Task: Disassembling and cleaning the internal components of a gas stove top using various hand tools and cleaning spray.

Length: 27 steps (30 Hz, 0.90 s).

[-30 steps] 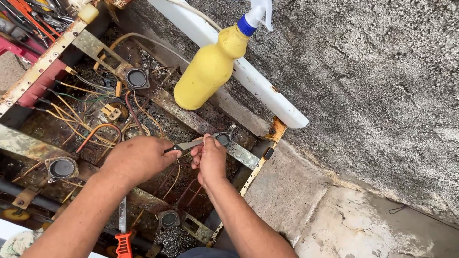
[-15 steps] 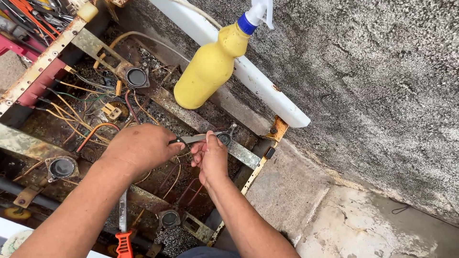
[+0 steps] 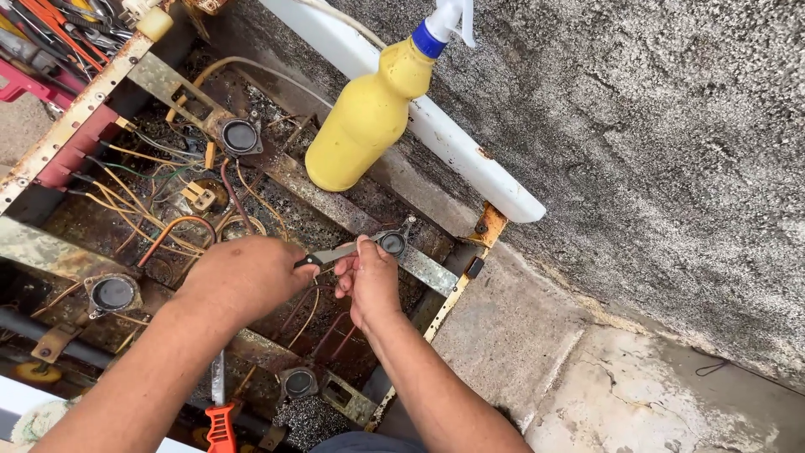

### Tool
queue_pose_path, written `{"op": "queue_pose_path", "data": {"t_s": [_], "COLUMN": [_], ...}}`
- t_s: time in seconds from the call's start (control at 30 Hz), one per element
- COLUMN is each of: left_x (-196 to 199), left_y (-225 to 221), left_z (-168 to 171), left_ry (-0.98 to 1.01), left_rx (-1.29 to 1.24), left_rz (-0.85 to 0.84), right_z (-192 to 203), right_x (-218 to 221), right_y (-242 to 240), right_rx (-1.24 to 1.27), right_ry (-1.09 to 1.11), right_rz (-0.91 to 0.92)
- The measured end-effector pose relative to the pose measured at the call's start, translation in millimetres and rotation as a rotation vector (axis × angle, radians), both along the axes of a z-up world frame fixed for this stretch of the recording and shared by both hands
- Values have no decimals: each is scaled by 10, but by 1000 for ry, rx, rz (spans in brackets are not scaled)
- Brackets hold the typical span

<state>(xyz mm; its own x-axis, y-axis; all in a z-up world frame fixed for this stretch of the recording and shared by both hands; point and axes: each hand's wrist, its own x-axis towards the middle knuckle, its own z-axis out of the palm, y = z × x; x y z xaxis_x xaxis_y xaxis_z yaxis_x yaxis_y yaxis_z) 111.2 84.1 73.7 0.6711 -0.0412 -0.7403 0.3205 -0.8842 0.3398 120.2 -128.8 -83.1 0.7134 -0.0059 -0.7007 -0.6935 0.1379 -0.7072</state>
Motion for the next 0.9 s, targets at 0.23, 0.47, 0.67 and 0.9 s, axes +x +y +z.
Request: {"op": "queue_pose_path", "data": {"t_s": [0.23,0.47,0.67,0.9], "left_x": [-317,-595,-761,-565], "left_y": [-130,-431,-553,-620], "left_z": [95,-144,-169,-192], "left_ry": [76,160,175,96], "left_rx": [-27,21,-149,-93], "left_rz": [173,223,478,378], "right_z": [24,265,229,377], "right_x": [-129,-112,-161,40], "right_y": [-16,-7,10,39], "right_rx": [-41,-32,-100,-158], "right_ry": [50,50,11,42], "right_rz": [74,101,89,62]}}
